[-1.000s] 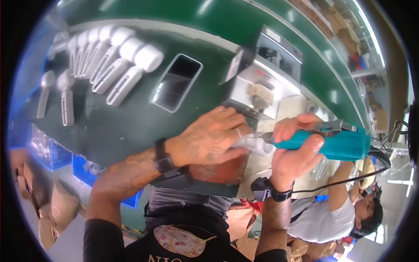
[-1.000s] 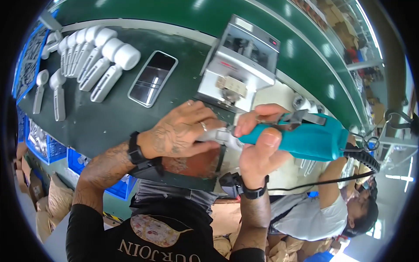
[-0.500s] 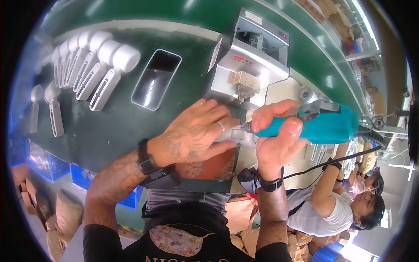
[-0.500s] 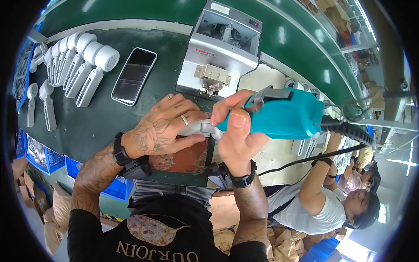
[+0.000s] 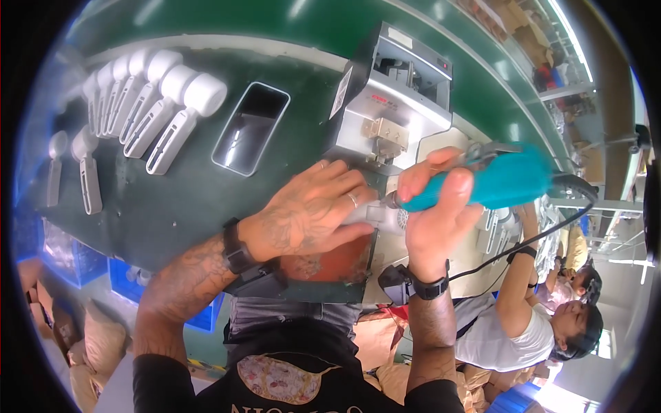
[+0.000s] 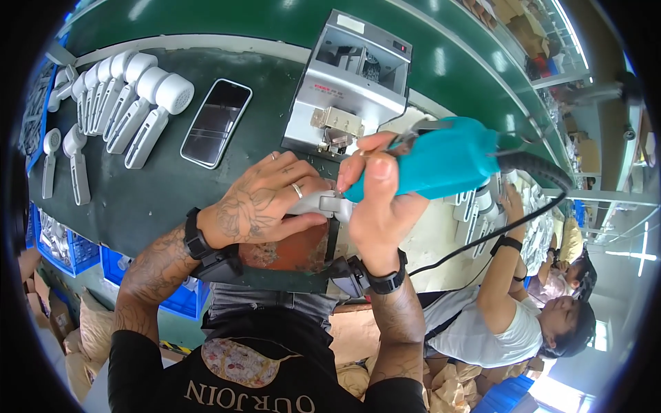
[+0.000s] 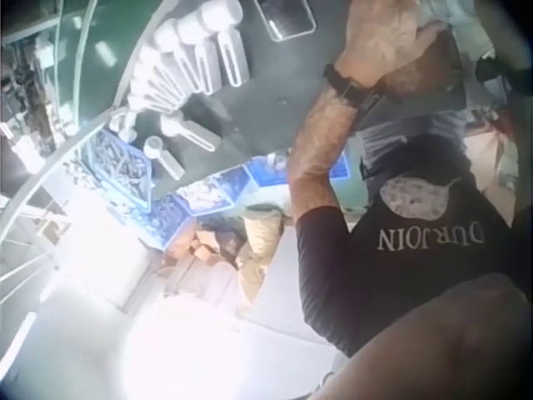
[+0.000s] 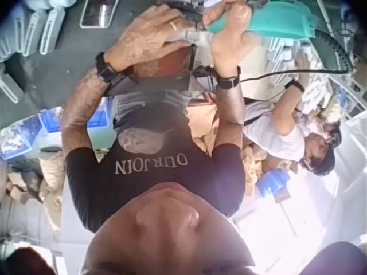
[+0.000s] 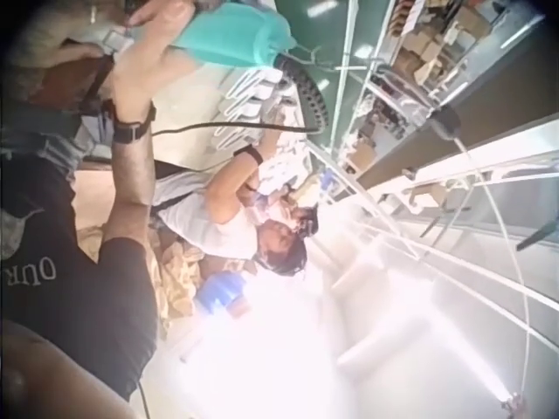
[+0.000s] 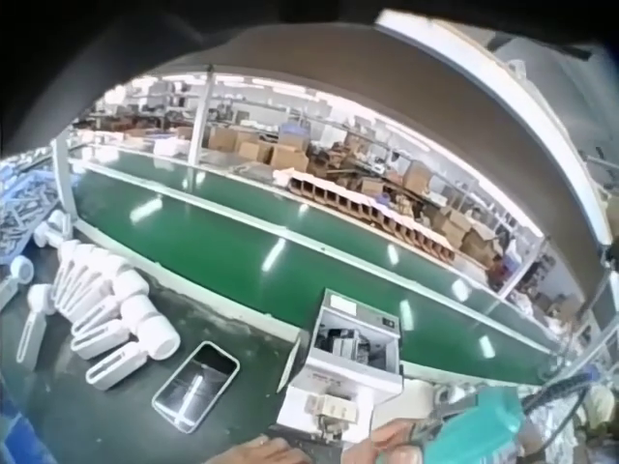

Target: The person picks up a white plastic component, aligns it with a machine, and uses a teal power tool to work on it. They then place the component onto a pile on the workbench and repeat the process with several more components.

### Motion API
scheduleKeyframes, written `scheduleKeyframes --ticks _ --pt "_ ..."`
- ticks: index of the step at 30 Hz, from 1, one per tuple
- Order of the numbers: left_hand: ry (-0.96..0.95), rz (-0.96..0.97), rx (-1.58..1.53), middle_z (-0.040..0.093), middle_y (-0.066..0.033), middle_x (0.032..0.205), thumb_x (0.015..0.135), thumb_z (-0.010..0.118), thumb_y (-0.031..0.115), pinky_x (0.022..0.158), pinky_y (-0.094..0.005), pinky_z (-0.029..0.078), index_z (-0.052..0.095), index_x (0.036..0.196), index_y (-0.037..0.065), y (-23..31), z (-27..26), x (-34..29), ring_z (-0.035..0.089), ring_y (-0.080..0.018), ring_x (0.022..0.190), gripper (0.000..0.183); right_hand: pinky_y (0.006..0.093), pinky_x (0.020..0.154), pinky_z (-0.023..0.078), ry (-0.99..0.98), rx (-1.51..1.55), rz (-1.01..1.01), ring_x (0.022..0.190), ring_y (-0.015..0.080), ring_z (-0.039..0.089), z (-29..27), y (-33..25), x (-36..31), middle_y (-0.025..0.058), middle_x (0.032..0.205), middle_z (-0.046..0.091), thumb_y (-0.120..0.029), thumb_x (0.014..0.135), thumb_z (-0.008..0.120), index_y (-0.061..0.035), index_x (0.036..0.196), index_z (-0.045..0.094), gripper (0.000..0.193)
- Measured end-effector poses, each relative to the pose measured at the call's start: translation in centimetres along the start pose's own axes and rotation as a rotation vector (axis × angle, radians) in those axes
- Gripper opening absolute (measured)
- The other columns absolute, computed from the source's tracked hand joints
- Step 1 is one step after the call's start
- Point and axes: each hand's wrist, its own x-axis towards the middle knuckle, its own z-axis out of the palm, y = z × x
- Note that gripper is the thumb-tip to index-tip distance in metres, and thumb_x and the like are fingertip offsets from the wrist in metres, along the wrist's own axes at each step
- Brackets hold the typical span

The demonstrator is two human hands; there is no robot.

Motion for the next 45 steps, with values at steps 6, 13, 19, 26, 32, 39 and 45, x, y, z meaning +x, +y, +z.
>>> scheduleKeyframes --ticks 6,13,19,26,32,39,45 --pt "-0.006 -0.033 0.012 0.060 -0.0056 0.103 0.079 0.075 0.028 0.085 -0.0361 0.046 0.065 0.114 0.009 -0.1 -0.1 -0.2 0.056 -0.0247 0.094 0.042 0.0308 0.057 0.045 -0.003 -0.129 -0.259 0.061 0.0178 0.054 2.4 -0.1 4.5 0.0064 0.069 0.053 -0.042 0.101 0.054 0.0029 0.104 0.052 0.045" --pt "0.019 0.004 -0.002 0.061 -0.0070 0.101 0.077 0.074 0.024 0.084 -0.0377 0.047 0.065 0.114 0.008 0.4 0.0 0.0 0.057 -0.0255 0.092 0.041 0.0315 0.058 0.045 0.004 -0.083 -0.195 0.060 0.0178 0.053 2.1 1.0 4.3 0.0072 0.068 0.053 -0.036 0.103 0.051 0.0018 0.098 0.052 0.038" --pt "-0.022 -0.044 -0.033 0.061 -0.0081 0.100 0.079 0.072 0.019 0.082 -0.0385 0.046 0.065 0.113 0.007 0.3 -0.5 -0.4 0.056 -0.0266 0.091 0.037 0.0332 0.057 0.043 -0.002 0.016 -0.053 0.058 0.0187 0.051 0.3 -1.4 0.2 0.0068 0.065 0.050 -0.048 0.098 0.055 0.0006 0.099 0.051 0.048" --pt "0.058 0.000 -0.053 0.057 -0.0089 0.094 0.080 0.069 0.018 0.078 -0.0389 0.044 0.063 0.104 0.005 0.3 -0.4 -0.3 0.052 -0.0281 0.087 0.028 0.0327 0.053 0.041 -0.055 -0.089 -0.058 0.054 0.0191 0.048 -0.4 -2.4 -3.0 0.0067 0.063 0.048 -0.063 0.090 0.057 0.0013 0.105 0.047 0.067" --pt "0.024 -0.019 -0.055 0.057 -0.0084 0.095 0.080 0.069 0.016 0.078 -0.0390 0.044 0.063 0.105 0.005 -0.4 -0.2 0.6 0.053 -0.0278 0.087 0.029 0.0327 0.051 0.042 -0.034 -0.087 -0.076 0.053 0.0187 0.048 -0.8 -1.0 -2.3 0.0075 0.063 0.048 -0.060 0.092 0.058 0.0005 0.101 0.046 0.062" --pt "0.002 -0.042 -0.080 0.061 -0.0069 0.104 0.076 0.072 0.016 0.079 -0.0378 0.046 0.065 0.113 0.006 0.0 -1.2 1.3 0.055 -0.0267 0.090 0.039 0.0326 0.050 0.042 -0.061 0.117 -0.038 0.050 0.0171 0.049 -0.8 0.2 -3.1 0.0037 0.065 0.049 -0.055 0.089 0.065 -0.0090 0.092 0.044 0.051" --pt "-0.153 -0.148 -0.133 0.060 -0.0020 0.122 0.079 0.072 0.023 0.081 -0.0380 0.047 0.065 0.121 0.009 0.5 -1.1 0.9 0.056 -0.0238 0.094 0.044 0.0322 0.053 0.046 -0.142 0.144 -0.088 0.056 0.0175 0.054 -1.9 0.2 -4.5 0.0069 0.072 0.054 -0.042 0.091 0.068 -0.0067 0.099 0.045 0.043"
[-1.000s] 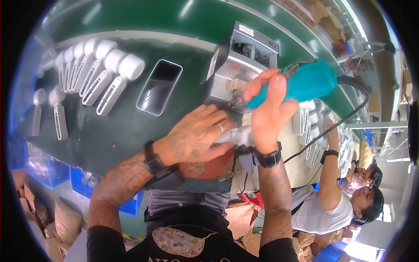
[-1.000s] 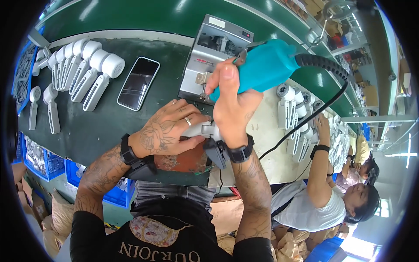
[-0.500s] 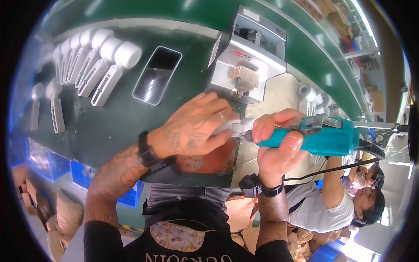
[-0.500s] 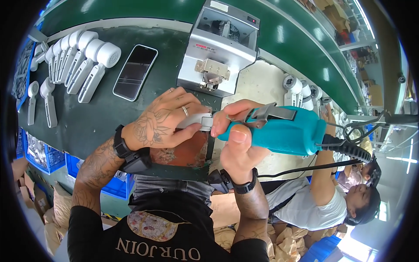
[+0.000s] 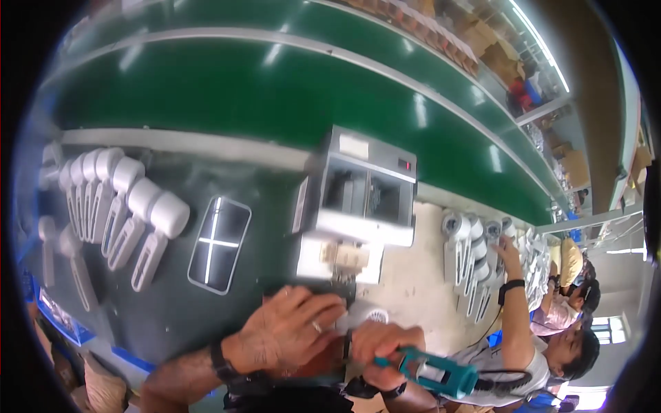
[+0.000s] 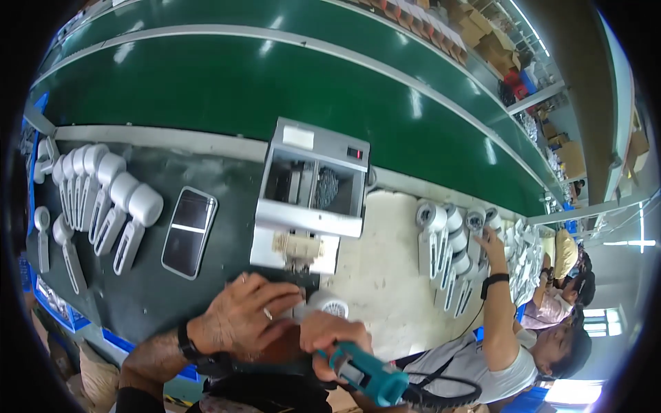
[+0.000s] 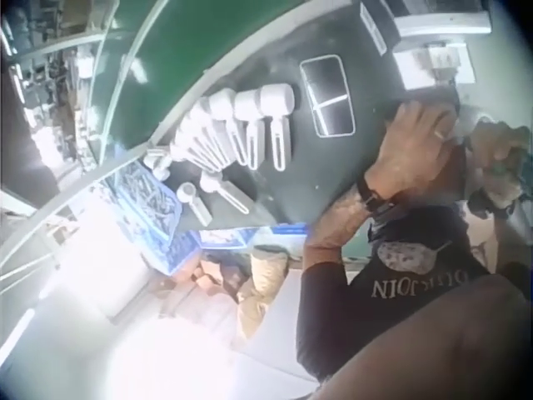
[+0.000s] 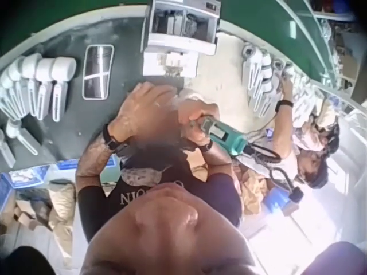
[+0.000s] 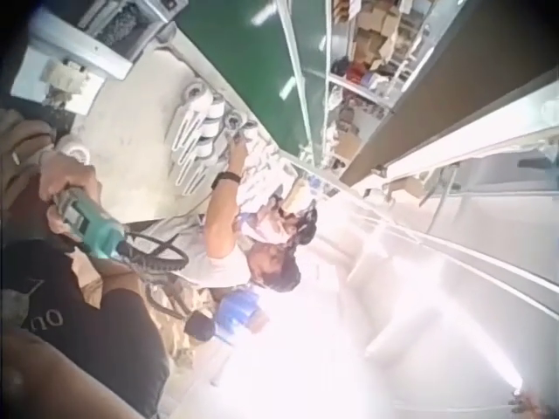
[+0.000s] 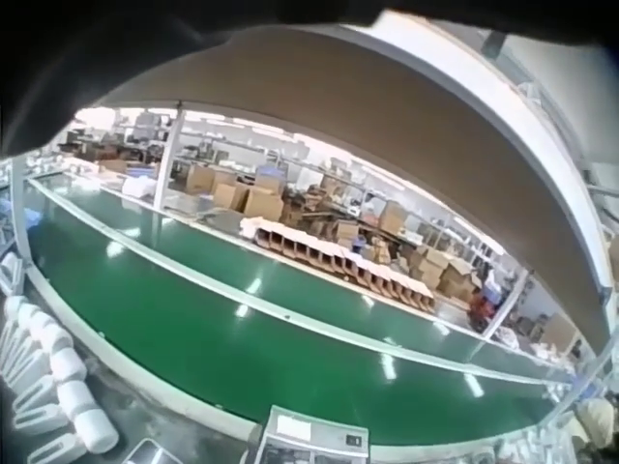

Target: The person picks up a white plastic component, aligns it with a machine, and uses a teal power tool to work on it. They then place the component onto a pile on the workbench and repeat the process with several more components.

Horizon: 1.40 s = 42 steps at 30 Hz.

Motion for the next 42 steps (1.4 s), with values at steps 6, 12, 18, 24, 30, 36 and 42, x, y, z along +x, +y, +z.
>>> scheduleKeyframes --ticks 6,12,18,24,30,36,42 --pt "-0.139 -0.008 -0.001 0.056 -0.0089 0.129 0.093 0.058 0.026 0.088 -0.0379 0.044 0.059 0.124 0.001 0.0 -0.8 0.5 0.053 -0.0233 0.105 0.040 0.0312 0.052 0.046 0.021 -0.100 0.027 0.055 0.0185 0.056 -0.8 -0.7 0.0 0.0086 0.070 0.057 -0.039 0.092 0.069 -0.0048 0.101 0.046 0.042" --pt "-0.041 0.160 0.150 0.063 -0.0066 0.120 0.089 0.066 0.024 0.083 -0.0346 0.050 0.064 0.122 0.008 0.3 -0.6 -2.4 0.061 -0.0222 0.097 0.036 0.0207 0.041 0.025 0.492 0.061 -0.143 0.042 0.0057 0.033 0.8 -1.7 1.5 -0.0036 0.056 0.038 -0.062 0.095 0.050 -0.0101 0.090 0.043 0.053" --pt "0.716 -0.419 0.118 0.068 -0.0155 0.105 0.080 0.076 0.009 0.084 -0.0378 0.051 0.064 0.117 0.001 -0.4 -6.9 -10.1 0.066 -0.0304 0.093 0.039 0.0266 0.047 0.029 0.498 0.108 -0.190 0.048 0.0122 0.034 -3.0 -4.7 -0.9 -0.0003 0.059 0.038 -0.072 0.092 0.045 -0.0068 0.101 0.057 0.066" --pt "1.039 -0.752 0.727 0.051 -0.0233 0.129 0.093 0.051 0.003 0.102 -0.0412 0.041 0.044 0.139 -0.002 -5.7 -12.2 -21.0 0.053 -0.0370 0.117 0.047 0.0259 0.050 0.029 0.510 -0.096 0.003 0.048 0.0123 0.033 0.3 -4.4 -3.7 0.0007 0.060 0.038 -0.070 0.091 0.047 -0.0071 0.098 0.056 0.064" --pt "0.904 -0.762 0.985 0.054 -0.0257 0.129 0.090 0.056 0.005 0.103 -0.0446 0.041 0.046 0.141 0.000 -7.7 -8.4 -22.9 0.052 -0.0416 0.119 0.053 0.0266 0.045 0.032 0.441 -0.043 -0.024 0.049 0.0117 0.039 -4.6 -5.0 -7.2 0.0007 0.061 0.041 -0.069 0.088 0.055 -0.0070 0.100 0.050 0.064" --pt "0.723 -0.837 1.133 0.055 -0.0188 0.129 0.088 0.057 0.007 0.104 -0.0469 0.039 0.052 0.132 0.003 -6.5 -9.8 -22.8 0.050 -0.0404 0.121 0.044 0.0306 0.056 0.046 0.349 0.082 0.100 0.063 0.0190 0.058 -7.6 -7.6 -9.5 0.0106 0.074 0.060 -0.052 0.078 0.079 0.0010 0.106 0.054 0.065" --pt "0.809 -0.395 0.545 0.064 -0.0096 0.112 0.090 0.063 0.003 0.087 -0.0331 0.048 0.062 0.120 0.003 4.5 -3.4 -4.1 0.059 -0.0209 0.099 0.030 0.0304 0.051 0.041 0.318 -0.111 0.155 0.059 0.0184 0.053 -9.9 -9.3 -11.6 0.0082 0.071 0.053 -0.059 0.081 0.072 -0.0006 0.105 0.049 0.068"
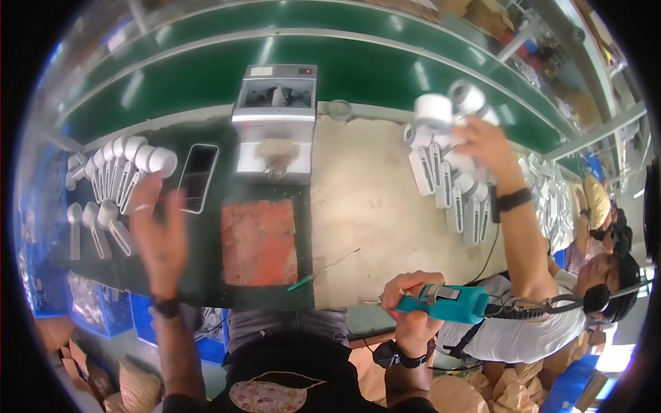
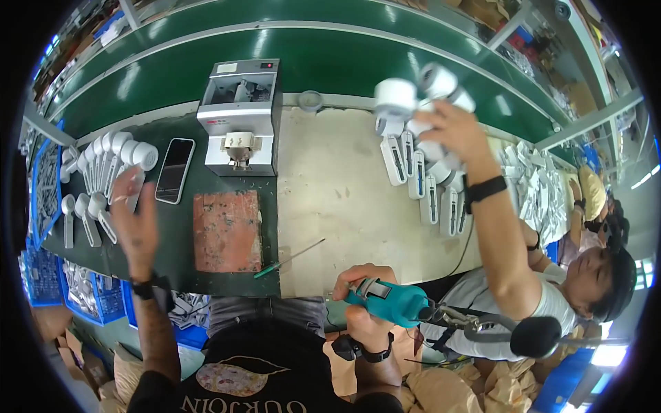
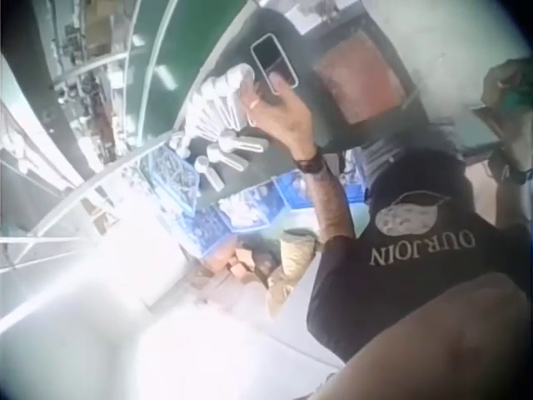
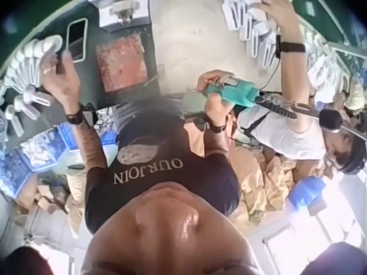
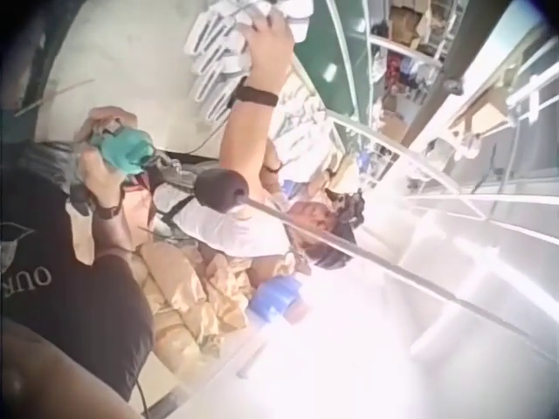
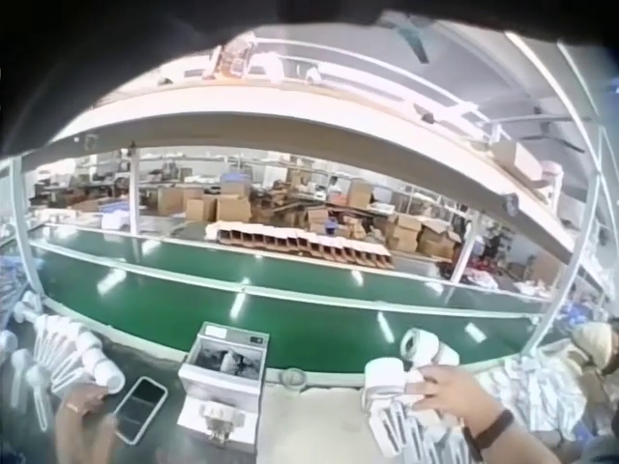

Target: The person picks up a white plastic component, aligns it with a machine, and uses a teal power tool to work on it. They then place the component onto a pile on the workbench and repeat the process with several more components.

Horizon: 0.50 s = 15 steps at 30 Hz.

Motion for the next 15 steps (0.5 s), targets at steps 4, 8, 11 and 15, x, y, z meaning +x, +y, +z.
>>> scheduleKeyframes --ticks 4,8,11,15 --pt "-0.254 0.229 -0.542 0.064 -0.0097 0.098 0.084 0.069 0.005 0.075 -0.0310 0.049 0.062 0.115 0.002 9.9 5.1 1.2 0.058 -0.0181 0.082 0.031 0.0290 0.059 0.045 0.012 0.022 0.042 0.066 0.0178 0.057 0.1 -0.3 -0.3 0.0088 0.076 0.057 -0.057 0.077 0.077 0.0014 0.108 0.052 0.071" --pt "-0.313 0.046 -0.664 0.066 -0.0084 0.087 0.086 0.070 0.008 0.069 -0.0274 0.050 0.063 0.109 0.001 13.1 6.1 0.2 0.060 -0.0169 0.075 0.025 0.0284 0.065 0.048 -0.029 0.072 0.063 0.072 0.0166 0.061 -0.7 -0.2 -0.8 0.0087 0.081 0.062 -0.052 0.075 0.083 0.0013 0.111 0.056 0.070" --pt "-0.427 -0.035 -0.544 0.066 -0.0079 0.081 0.089 0.068 0.009 0.065 -0.0270 0.050 0.063 0.104 0.001 13.8 6.0 -1.1 0.063 -0.0166 0.071 0.018 0.0274 0.063 0.047 -0.027 0.113 0.038 0.070 0.0152 0.062 -1.1 0.3 -0.7 0.0087 0.081 0.064 -0.048 0.075 0.084 0.0005 0.110 0.058 0.065" --pt "-0.661 0.045 -0.439 0.066 -0.0089 0.078 0.091 0.065 0.008 0.062 -0.0296 0.050 0.063 0.098 0.001 12.4 7.8 -3.7 0.065 -0.0179 0.068 0.010 0.0258 0.061 0.047 -0.063 0.101 0.041 0.068 0.0137 0.061 -1.0 0.5 -0.2 0.0085 0.079 0.065 -0.047 0.074 0.085 0.0004 0.108 0.059 0.064"
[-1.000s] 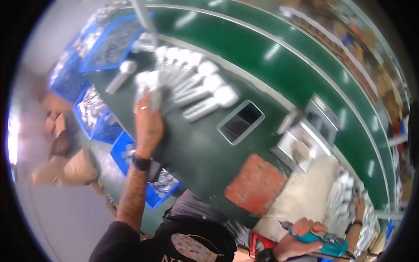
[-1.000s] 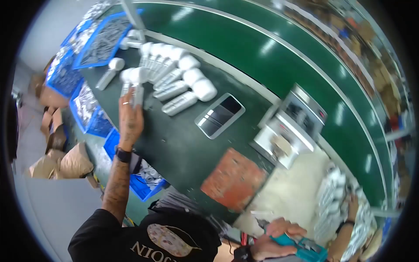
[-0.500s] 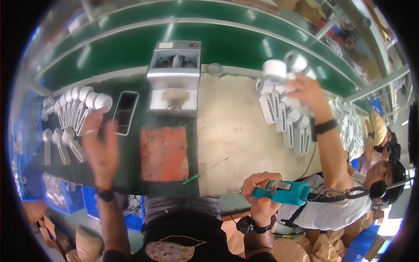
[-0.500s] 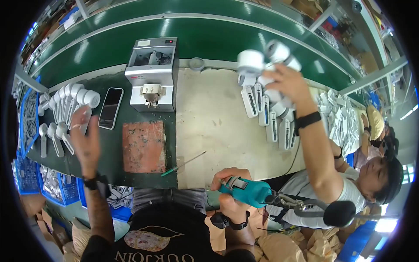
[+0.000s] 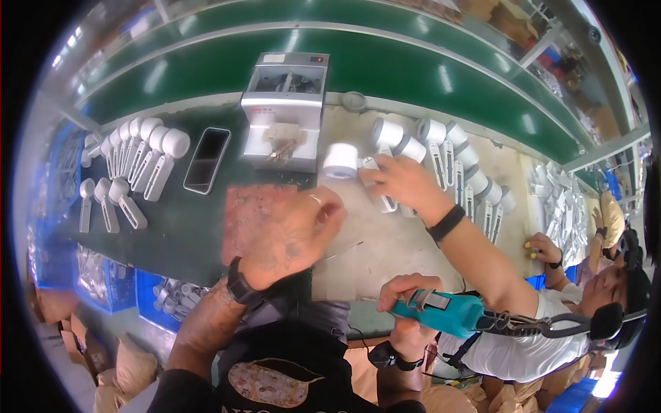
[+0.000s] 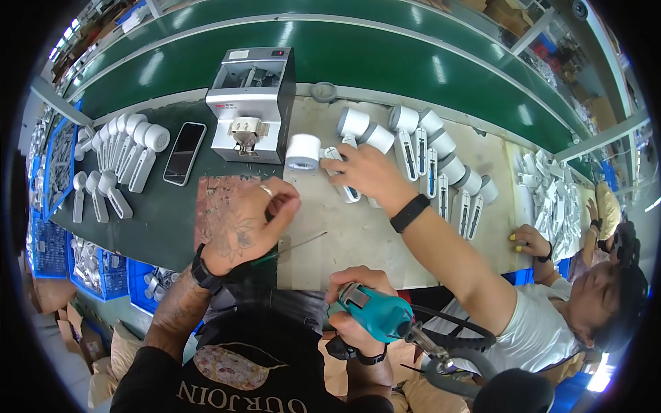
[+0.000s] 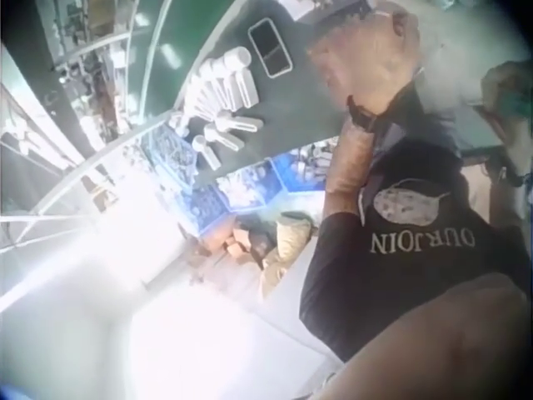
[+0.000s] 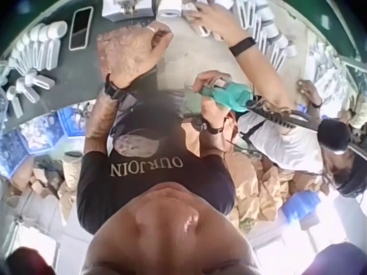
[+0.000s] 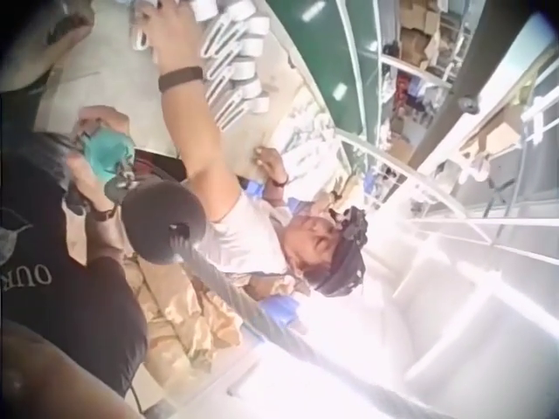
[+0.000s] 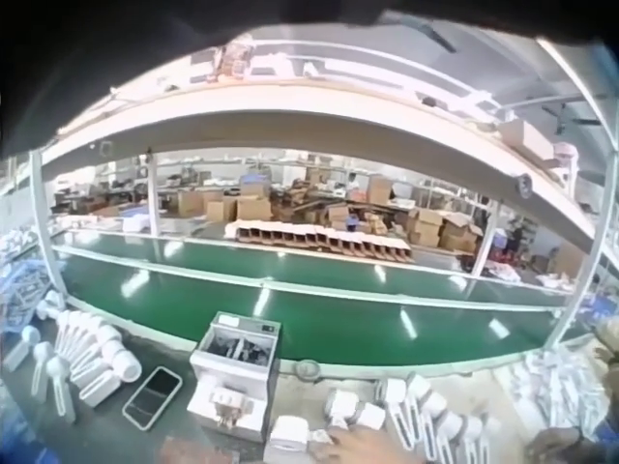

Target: The person picks up a white plastic component, aligns it with a machine, and uses a teal power tool to work on it. They then place the component onto a pile on the workbench and repeat the process with several more components.

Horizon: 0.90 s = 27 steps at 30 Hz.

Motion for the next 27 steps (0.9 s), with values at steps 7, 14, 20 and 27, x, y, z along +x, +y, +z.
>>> scheduleKeyframes --ticks 7,14,20,27 --pt "0.072 0.111 0.012 0.065 -0.0130 0.079 0.091 0.062 0.004 0.062 -0.0354 0.050 0.057 0.102 0.002 -0.2 2.8 1.2 0.066 -0.0281 0.070 0.012 0.0253 0.061 0.047 -0.035 -0.009 0.053 0.067 0.0126 0.060 -0.5 -0.1 0.1 0.0077 0.079 0.064 -0.048 0.073 0.086 -0.0004 0.107 0.059 0.065" --pt "-0.085 0.140 0.302 0.067 -0.0177 0.093 0.097 0.054 0.020 0.066 -0.0472 0.052 0.056 0.118 0.003 -1.2 4.8 6.1 0.065 -0.0399 0.078 0.027 0.0256 0.061 0.047 -0.064 -0.018 0.058 0.069 0.0129 0.060 -0.5 -0.3 -0.3 0.0076 0.079 0.064 -0.033 0.074 0.086 -0.0004 0.109 0.058 0.056" --pt "0.091 0.348 0.301 0.063 -0.0152 0.088 0.093 0.059 0.024 0.066 -0.0463 0.052 0.056 0.121 0.005 -2.4 5.5 4.6 0.063 -0.0381 0.074 0.034 0.0283 0.058 0.046 -0.023 -0.199 0.033 0.063 0.0177 0.058 1.2 -0.1 -0.3 0.0100 0.076 0.059 -0.060 0.079 0.075 0.0026 0.105 0.053 0.072" --pt "-0.120 0.321 0.257 0.059 -0.0149 0.086 0.080 0.070 0.012 0.062 -0.0427 0.051 0.056 0.117 0.002 0.4 0.1 1.6 0.062 -0.0341 0.077 0.041 0.0278 0.053 0.045 -0.010 -0.236 0.009 0.061 0.0171 0.058 3.3 1.0 1.2 0.0099 0.074 0.058 -0.064 0.081 0.070 0.0024 0.104 0.051 0.073"
